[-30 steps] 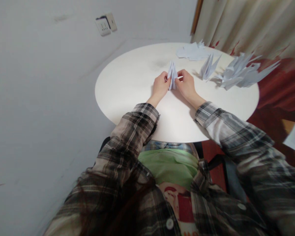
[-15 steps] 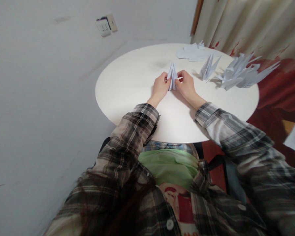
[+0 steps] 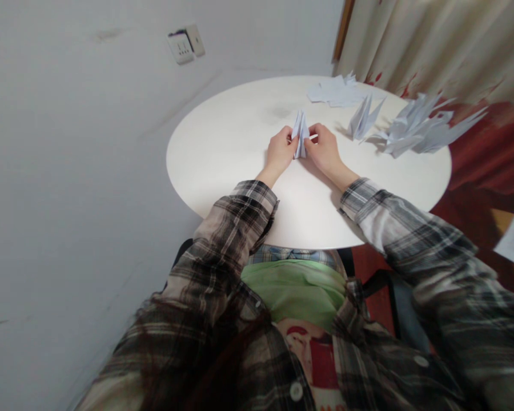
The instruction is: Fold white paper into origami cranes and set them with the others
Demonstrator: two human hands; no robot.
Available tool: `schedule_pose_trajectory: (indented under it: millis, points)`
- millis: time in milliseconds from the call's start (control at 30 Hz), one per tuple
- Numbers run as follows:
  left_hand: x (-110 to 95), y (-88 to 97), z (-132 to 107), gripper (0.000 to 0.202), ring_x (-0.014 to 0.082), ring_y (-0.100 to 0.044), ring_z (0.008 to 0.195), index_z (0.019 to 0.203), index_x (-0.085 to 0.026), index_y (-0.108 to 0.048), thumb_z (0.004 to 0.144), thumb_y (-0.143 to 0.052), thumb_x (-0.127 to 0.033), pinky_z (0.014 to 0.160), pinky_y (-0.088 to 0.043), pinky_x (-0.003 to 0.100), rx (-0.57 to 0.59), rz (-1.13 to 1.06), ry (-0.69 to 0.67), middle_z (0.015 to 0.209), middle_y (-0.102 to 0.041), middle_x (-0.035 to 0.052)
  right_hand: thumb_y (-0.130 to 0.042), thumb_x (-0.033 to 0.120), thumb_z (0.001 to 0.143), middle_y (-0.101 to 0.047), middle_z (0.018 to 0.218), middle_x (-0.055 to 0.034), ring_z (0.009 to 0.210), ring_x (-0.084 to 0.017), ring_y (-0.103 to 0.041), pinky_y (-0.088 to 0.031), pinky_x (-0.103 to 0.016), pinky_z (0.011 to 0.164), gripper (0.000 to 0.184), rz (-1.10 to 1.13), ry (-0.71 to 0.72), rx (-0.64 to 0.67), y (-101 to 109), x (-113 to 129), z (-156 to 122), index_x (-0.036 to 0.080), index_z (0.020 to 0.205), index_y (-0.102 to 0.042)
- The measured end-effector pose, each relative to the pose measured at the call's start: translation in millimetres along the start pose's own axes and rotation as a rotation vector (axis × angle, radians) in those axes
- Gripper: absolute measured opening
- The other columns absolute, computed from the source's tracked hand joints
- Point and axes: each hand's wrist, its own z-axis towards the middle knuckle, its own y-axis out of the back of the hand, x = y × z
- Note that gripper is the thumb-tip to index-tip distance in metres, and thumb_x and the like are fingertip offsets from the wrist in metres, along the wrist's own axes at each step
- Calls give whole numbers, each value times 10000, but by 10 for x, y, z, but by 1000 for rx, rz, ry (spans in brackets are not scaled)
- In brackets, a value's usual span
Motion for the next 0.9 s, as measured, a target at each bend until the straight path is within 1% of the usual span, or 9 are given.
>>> schedule_pose_trajectory:
  millis: [200, 333, 500, 667, 800, 900]
  points:
    - [9, -5, -2, 40, 209, -682, 1023, 875, -228, -626, 903, -641, -205, 927, -532, 402, -5, -43, -7, 842, -663, 4, -541, 298, 881, -660, 918, -34, 880, -218, -651, -543, -454, 900, 24, 9, 39, -7, -12, -38, 2, 274, 883, -541]
    - [29, -14, 2, 36, 206, -684, 1018, 877, -224, -620, 906, -641, -227, 907, -535, 385, -4, -34, -9, 859, -678, 9, -548, 305, 882, -650, 916, -37, 868, -216, -645, -539, -449, 900, 37, -7, 38, -9, -34, -91, 17, 269, 890, -547]
    - [25, -10, 1, 61, 199, -696, 980, 889, -229, -619, 927, -612, -277, 893, -547, 380, 6, 3, 6, 881, -697, 19, -555, 293, 876, -645, 889, -27, 875, -222, -642, -538, -465, 906, 21, 0, 56, -7, -17, -63, 16, 274, 882, -548]
    - [-3, 1, -6, 33, 199, -690, 988, 888, -235, -620, 920, -612, -240, 902, -541, 371, 11, -28, -4, 841, -697, 9, -556, 246, 866, -642, 911, -38, 924, -239, -646, -522, -489, 943, 26, -10, 34, 2, -19, -73, 21, 269, 870, -544]
    - [13, -6, 1, 44, 201, -687, 1010, 874, -227, -618, 915, -616, -211, 921, -531, 377, 11, -46, -7, 854, -690, 9, -555, 271, 883, -641, 947, -48, 934, -242, -642, -515, -481, 940, 23, -61, 30, 18, -43, -134, 43, 270, 899, -538]
    - [46, -17, 14, 68, 206, -686, 1023, 849, -214, -604, 916, -618, -220, 923, -530, 375, 6, -35, -3, 860, -690, 16, -547, 298, 899, -642, 960, -54, 932, -249, -639, -510, -480, 928, 33, -83, 40, 22, -50, -159, 52, 270, 915, -537]
